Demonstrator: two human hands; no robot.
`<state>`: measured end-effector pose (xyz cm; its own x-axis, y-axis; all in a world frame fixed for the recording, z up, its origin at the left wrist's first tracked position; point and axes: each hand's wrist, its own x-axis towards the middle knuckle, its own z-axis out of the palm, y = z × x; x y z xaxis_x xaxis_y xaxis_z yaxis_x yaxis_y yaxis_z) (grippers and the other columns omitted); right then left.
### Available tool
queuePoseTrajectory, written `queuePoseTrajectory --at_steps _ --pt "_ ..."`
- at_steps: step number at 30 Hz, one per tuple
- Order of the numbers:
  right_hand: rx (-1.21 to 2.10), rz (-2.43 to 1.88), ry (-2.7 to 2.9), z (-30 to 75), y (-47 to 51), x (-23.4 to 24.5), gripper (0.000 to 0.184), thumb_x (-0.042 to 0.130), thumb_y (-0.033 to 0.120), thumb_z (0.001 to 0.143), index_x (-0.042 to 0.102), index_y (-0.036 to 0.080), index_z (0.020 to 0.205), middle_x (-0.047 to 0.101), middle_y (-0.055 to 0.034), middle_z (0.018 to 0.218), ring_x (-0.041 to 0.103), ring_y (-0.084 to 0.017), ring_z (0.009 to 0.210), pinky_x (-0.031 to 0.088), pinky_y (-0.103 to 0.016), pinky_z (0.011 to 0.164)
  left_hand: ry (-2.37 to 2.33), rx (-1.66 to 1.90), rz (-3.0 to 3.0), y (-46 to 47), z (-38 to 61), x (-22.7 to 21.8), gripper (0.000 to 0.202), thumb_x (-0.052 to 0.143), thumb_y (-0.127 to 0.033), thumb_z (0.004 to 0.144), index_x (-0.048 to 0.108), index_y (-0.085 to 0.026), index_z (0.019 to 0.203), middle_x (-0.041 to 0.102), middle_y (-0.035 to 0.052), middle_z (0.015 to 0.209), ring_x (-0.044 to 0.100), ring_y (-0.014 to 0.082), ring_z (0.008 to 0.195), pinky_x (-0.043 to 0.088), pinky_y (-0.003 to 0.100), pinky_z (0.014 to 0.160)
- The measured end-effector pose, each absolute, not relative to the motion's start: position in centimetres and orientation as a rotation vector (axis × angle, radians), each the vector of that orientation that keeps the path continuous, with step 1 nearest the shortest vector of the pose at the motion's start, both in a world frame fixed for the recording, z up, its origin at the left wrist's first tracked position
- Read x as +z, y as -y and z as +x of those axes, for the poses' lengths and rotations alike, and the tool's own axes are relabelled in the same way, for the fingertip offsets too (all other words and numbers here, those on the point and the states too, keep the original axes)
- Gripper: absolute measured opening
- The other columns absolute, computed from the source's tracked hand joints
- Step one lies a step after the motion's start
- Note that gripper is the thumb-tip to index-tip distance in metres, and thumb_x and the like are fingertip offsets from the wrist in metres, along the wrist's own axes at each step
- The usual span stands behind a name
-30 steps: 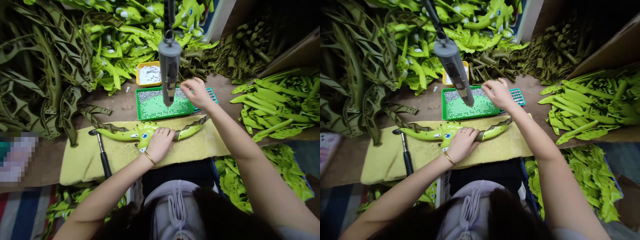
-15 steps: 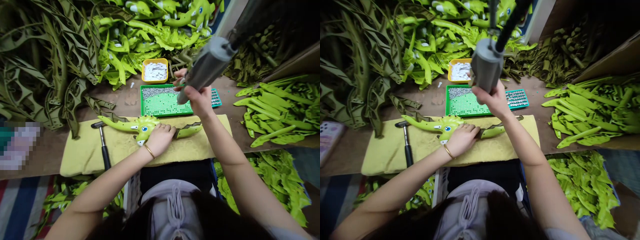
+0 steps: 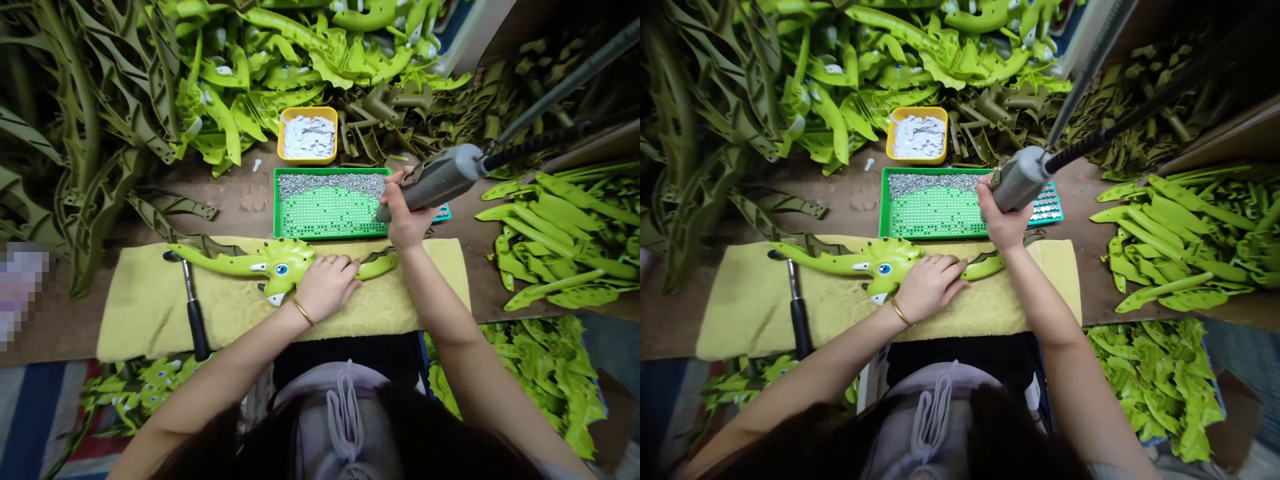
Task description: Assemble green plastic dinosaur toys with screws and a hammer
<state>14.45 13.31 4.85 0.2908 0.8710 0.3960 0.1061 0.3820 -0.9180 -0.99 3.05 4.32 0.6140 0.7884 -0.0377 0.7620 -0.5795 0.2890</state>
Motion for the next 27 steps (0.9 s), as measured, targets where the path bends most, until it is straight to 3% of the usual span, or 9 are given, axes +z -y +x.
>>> queuePoseTrajectory --at_steps 3,11,15,20,27 --pt "0.672 -1.106 1.165 14.5 -13.4 4.4 0.037 0.061 0.053 0.077 0.056 0.024 0.098 0.058 -0.0044 0.088 0.06 -0.017 0.071 0.054 -0.04 0.073 -1.245 0.14 2.561 -3.2 -1.1 4.2 0.038 0.044 -0.038 0.095 0.056 -0.014 0.123 0.066 0.0111 0.106 0.06 0.0245 0.096 0.041 0.037 0.076" --pt "0.647 -1.057 1.115 14.0 -13.4 4.0 0.03 0.065 0.05 0.074 0.057 0.024 0.085 0.06 0.0003 0.078 0.054 -0.01 0.056 0.052 -0.033 0.06 -1.237 0.159 2.522 -3.2 -1.1 4.1 0.039 0.044 -0.038 0.095 0.056 -0.013 0.122 0.066 0.011 0.108 0.059 0.025 0.098 0.044 0.038 0.081" --pt "0.65 -0.972 1.104 14.0 -13.1 5.0 0.028 0.068 0.045 0.074 0.056 0.024 0.089 0.062 0.0004 0.08 0.056 -0.01 0.056 0.052 -0.032 0.059 -1.289 0.157 2.527 -2.8 -0.7 4.4 0.039 0.045 -0.036 0.094 0.053 -0.016 0.127 0.064 0.0116 0.11 0.059 0.0249 0.099 0.045 0.038 0.083" --pt "0.538 -0.991 1.084 16.0 -9.8 8.0 0.038 0.064 0.052 0.077 0.049 0.028 0.102 0.059 0.0008 0.086 0.053 -0.008 0.051 0.049 -0.028 0.051 -1.3 0.185 2.549 -2.3 -0.2 3.9 0.037 0.043 -0.033 0.095 0.054 -0.022 0.129 0.061 0.0126 0.118 0.057 0.026 0.102 0.045 0.04 0.084" --pt "0.481 -0.989 1.055 18.3 -4.2 6.8 0.032 0.063 0.051 0.078 0.047 0.03 0.096 0.054 0.004 0.079 0.05 -0.006 0.049 0.046 -0.025 0.049 -1.284 0.22 2.568 -2.4 -0.2 3.1 0.039 0.039 -0.035 0.096 0.056 -0.02 0.129 0.063 0.0109 0.117 0.057 0.026 0.101 0.045 0.038 0.084"
